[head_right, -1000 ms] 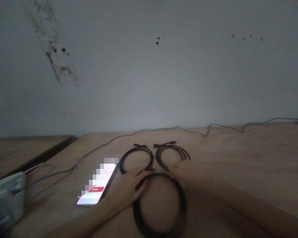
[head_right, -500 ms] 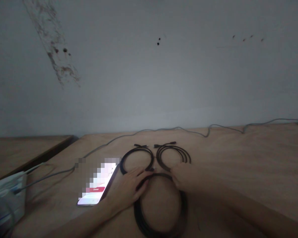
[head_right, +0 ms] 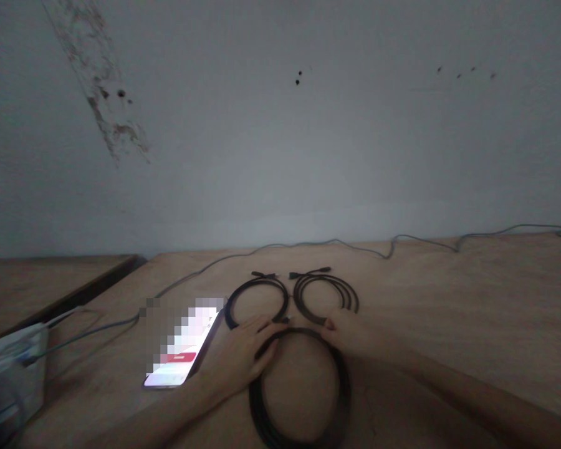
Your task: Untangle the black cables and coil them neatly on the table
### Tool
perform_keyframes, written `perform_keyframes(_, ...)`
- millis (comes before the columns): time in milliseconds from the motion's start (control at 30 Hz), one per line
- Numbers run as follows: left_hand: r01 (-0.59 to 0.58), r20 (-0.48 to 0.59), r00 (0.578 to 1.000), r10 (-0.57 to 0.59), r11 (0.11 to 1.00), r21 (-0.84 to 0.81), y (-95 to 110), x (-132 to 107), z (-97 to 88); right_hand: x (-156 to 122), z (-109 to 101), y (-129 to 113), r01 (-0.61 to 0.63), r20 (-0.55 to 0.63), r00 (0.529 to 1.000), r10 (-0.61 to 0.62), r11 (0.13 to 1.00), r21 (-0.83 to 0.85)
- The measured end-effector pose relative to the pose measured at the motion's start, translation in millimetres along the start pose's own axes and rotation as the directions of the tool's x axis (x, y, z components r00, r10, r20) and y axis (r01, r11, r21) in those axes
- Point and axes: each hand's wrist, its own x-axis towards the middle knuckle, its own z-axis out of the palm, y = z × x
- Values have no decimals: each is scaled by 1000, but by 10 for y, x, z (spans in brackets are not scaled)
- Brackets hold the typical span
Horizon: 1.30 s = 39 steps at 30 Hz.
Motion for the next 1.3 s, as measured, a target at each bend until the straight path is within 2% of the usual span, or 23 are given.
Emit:
perform_keyframes(100,8,15,1000,-8,1000,-1,9,1,-19,-55,-25,17,36,-47,998,-38,998,-52)
perform_keyframes(200,1,10,1000,-1,1000,-1,1,-3,-14,-97,-84,40,161,-71,982,-177,968,-192)
perform_keyframes(333,-17,-14,1000,17,1000,0,-15,-7,10,-132,-209,93,327,-47,931,-362,885,-331)
perform_keyframes(400,-11,-8,1000,11,1000,2,-14,-4,9,-153,-266,131,443,-18,874,-486,811,-382)
perform_keyframes(467,-2,3,1000,2,1000,2,-8,0,0,-171,-304,172,552,34,797,-604,703,-447)
perform_keyframes(533,1,6,1000,-1,1000,-2,-1,5,-12,-172,-317,214,616,97,726,-681,581,-532)
perform_keyframes(600,-5,4,1000,5,1000,-8,3,8,-18,-151,-310,252,642,149,675,-723,475,-602)
perform_keyframes(667,-10,-3,1000,10,1000,-11,3,8,-19,-117,-290,284,659,188,640,-745,406,-633)
perform_keyframes(767,-6,-3,1000,6,1000,-8,1,3,-12,-72,-262,300,671,203,608,-767,361,-648)
perform_keyframes(867,-1,1,1000,1,1000,-3,2,-1,-8,-53,-259,272,678,200,595,-778,353,-645)
perform_keyframes(1033,-4,10,1000,4,1000,4,5,6,-19,-55,-272,212,692,204,600,-774,375,-617)
perform_keyframes(1100,-4,14,1000,4,1000,8,4,8,-23,-70,-274,204,685,174,619,-766,420,-595)
perform_keyframes(1200,-7,24,1000,7,1000,7,-1,8,-19,-108,-292,191,648,131,682,-720,512,-563)
perform_keyframes(1300,-6,14,1000,6,1000,5,-4,5,-7,-139,-322,174,667,167,679,-715,506,-547)
